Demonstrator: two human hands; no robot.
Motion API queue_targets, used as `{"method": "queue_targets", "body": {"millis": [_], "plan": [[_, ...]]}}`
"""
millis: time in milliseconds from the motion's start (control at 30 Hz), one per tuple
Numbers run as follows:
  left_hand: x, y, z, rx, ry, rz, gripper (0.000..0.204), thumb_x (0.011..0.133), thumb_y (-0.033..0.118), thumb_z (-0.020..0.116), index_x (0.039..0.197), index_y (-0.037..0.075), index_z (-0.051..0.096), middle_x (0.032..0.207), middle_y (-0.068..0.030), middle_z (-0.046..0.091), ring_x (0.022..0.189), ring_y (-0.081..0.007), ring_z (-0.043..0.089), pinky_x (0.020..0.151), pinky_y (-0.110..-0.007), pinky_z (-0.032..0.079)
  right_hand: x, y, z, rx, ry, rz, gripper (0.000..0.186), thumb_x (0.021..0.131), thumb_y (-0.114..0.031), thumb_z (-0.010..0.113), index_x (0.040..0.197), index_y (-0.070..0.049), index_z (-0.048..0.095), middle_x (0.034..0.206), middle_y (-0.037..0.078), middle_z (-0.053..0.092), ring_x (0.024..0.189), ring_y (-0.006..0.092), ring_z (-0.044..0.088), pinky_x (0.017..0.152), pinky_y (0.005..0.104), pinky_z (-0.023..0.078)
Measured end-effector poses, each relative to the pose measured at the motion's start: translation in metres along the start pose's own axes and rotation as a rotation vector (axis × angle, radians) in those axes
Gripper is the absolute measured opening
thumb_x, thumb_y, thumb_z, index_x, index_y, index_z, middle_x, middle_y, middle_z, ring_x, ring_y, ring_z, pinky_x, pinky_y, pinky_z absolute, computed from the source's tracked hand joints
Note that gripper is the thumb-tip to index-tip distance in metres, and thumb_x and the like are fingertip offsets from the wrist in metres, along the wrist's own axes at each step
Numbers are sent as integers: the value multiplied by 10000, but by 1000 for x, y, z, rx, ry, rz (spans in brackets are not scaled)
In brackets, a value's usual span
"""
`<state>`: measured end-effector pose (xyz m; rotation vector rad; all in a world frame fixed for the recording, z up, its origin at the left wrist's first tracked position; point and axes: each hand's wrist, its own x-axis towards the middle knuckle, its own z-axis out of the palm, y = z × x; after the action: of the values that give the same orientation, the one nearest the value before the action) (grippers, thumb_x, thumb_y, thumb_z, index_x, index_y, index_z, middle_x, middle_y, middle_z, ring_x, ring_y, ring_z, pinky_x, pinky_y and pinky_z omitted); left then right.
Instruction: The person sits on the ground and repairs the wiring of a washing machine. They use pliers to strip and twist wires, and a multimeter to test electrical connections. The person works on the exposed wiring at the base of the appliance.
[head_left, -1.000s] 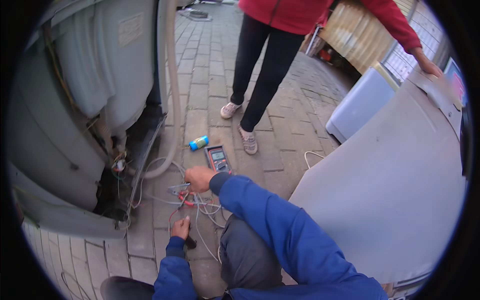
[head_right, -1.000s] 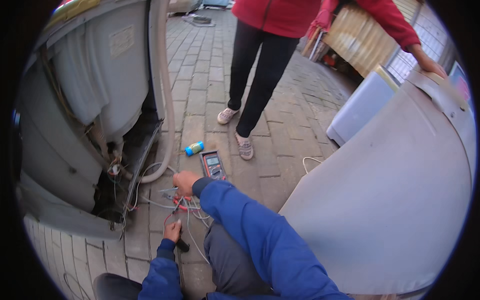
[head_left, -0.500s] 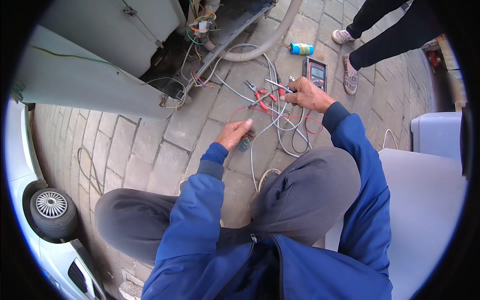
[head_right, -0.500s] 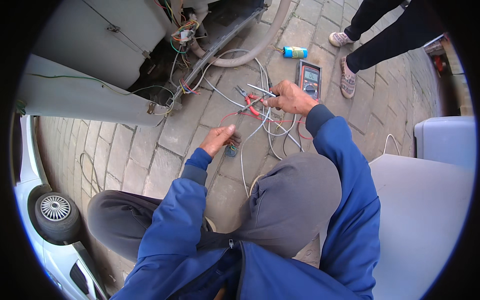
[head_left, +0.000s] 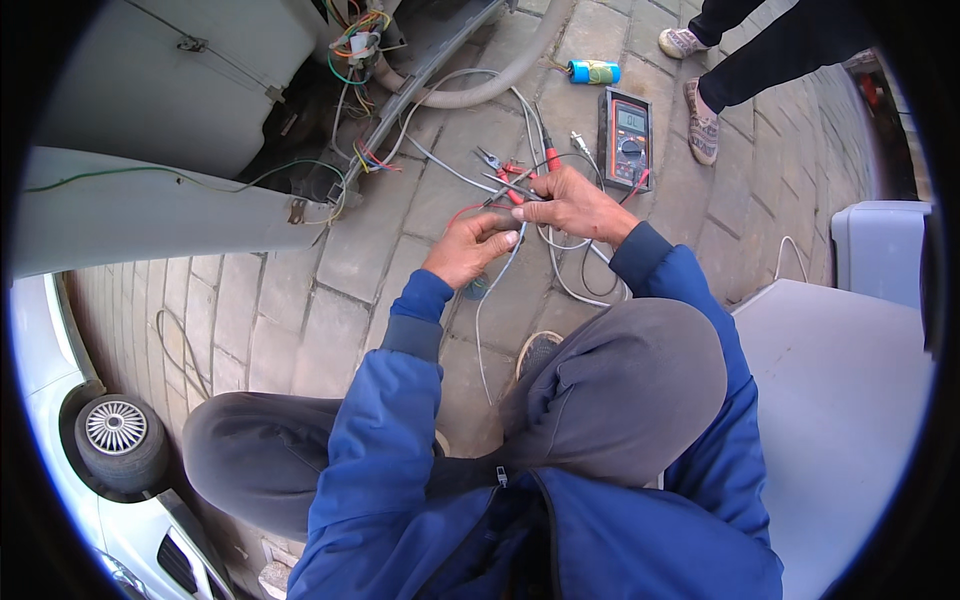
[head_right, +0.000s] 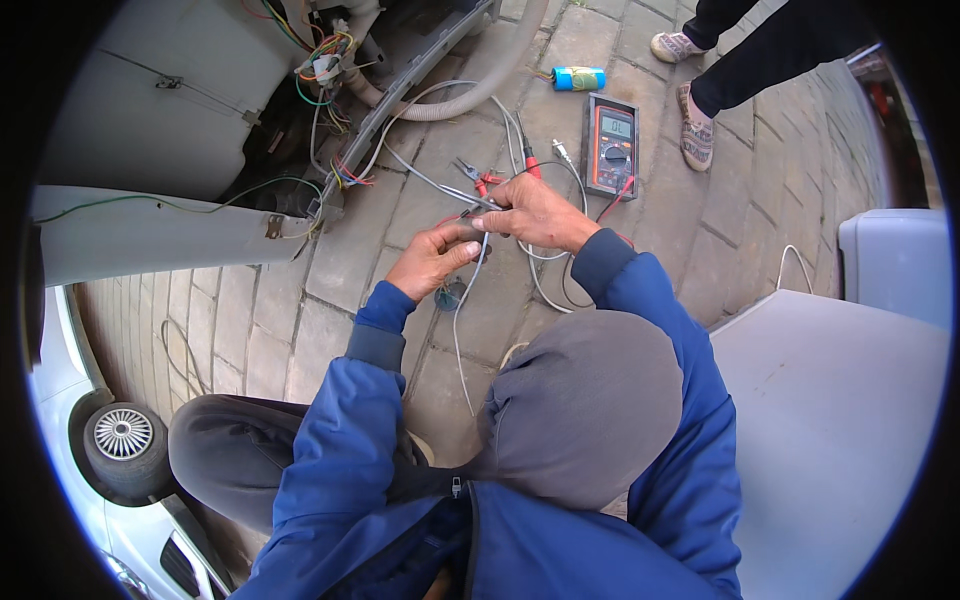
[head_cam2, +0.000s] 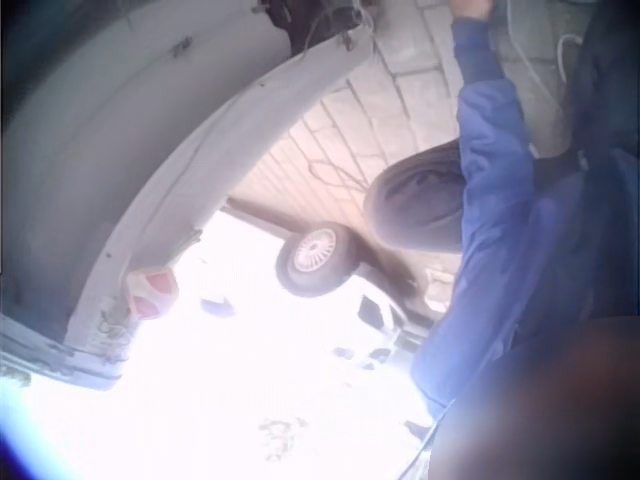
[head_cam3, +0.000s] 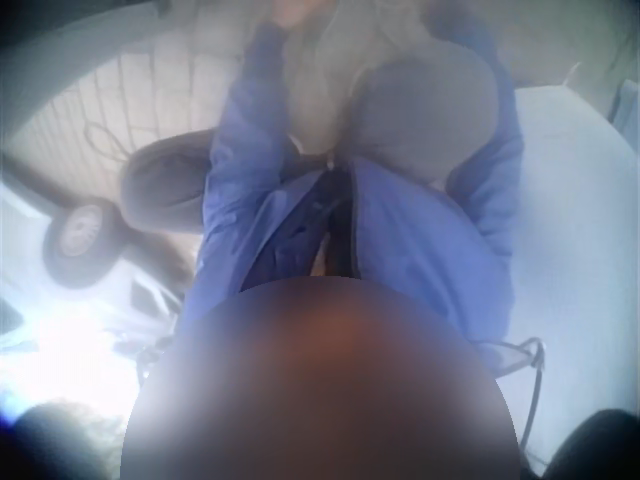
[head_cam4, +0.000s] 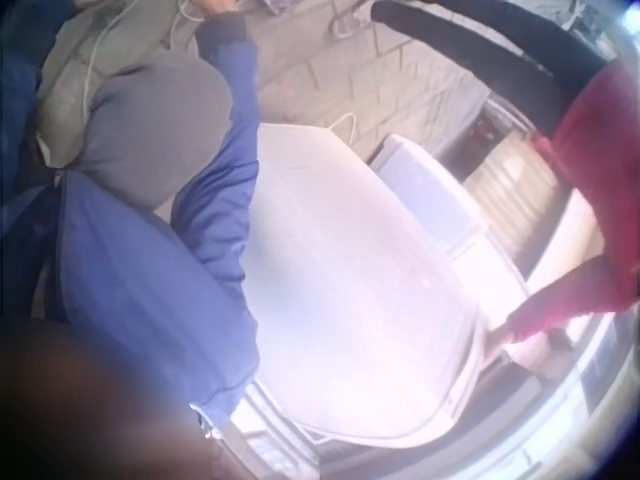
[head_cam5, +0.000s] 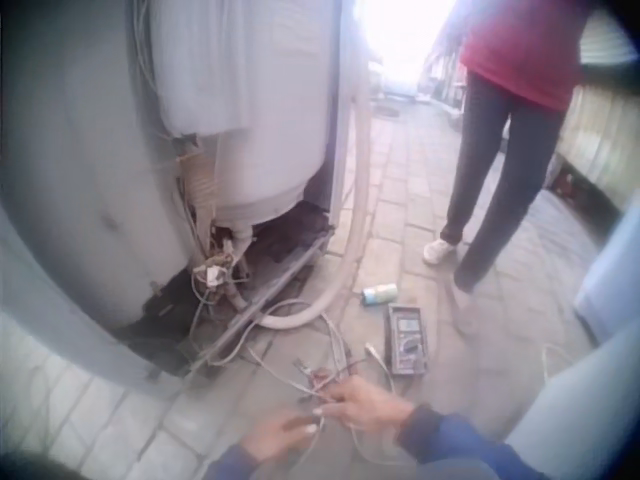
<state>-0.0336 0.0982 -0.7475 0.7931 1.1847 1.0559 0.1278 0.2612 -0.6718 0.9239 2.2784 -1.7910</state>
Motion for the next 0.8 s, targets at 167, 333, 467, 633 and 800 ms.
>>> {"method": "queue_targets", "body": {"millis": [167, 333, 467, 633, 800], "plan": [[1, 21, 21, -250, 71, -55, 287, 1031, 237, 632, 1172, -11, 660, 927, -74, 702, 743, -125, 660, 629, -268, 546, 6, -4, 3, 149, 126, 14, 346, 934, -288, 733, 761, 5, 675, 629, 1, 535, 604, 82, 464, 552, 295, 385], [4, 35, 30, -555, 175, -60, 227, 1058, 211, 574, 1182, 26, 620, 835, -47, 658, 549, -51, 485, 472, -199, 383, -4, 25, 3, 421, 237, 57, 219, 962, -196, 638, 934, 14, 690, 746, 33, 635, 667, 96, 570, 582, 264, 431], [3, 43, 24, -628, 230, 2, 234, 1037, 252, 623, 1159, 52, 607, 793, -7, 608, 502, -14, 397, 426, -174, 293, -29, 2, 19, 479, 88, 103, 228, 1037, -174, 546, 1017, 18, 667, 834, 63, 675, 789, 144, 682, 718, 302, 573], [1, 49, 28, -517, 257, 7, 224, 1012, 280, 669, 997, 56, 654, 716, 51, 534, 501, -4, 355, 429, -191, 251, -37, -6, 28, 314, 43, 14, 318, 1048, -237, 563, 987, 48, 689, 809, 54, 679, 770, 106, 637, 705, 289, 535], [-6, 68, 20, -410, 356, 62, 250, 1008, 293, 675, 952, 50, 686, 679, 71, 490, 507, -4, 335, 442, -201, 235, -47, 7, 16, 242, 214, -4, 310, 1024, -236, 623, 1055, 52, 730, 835, 25, 697, 750, 88, 578, 700, 279, 485]]}}
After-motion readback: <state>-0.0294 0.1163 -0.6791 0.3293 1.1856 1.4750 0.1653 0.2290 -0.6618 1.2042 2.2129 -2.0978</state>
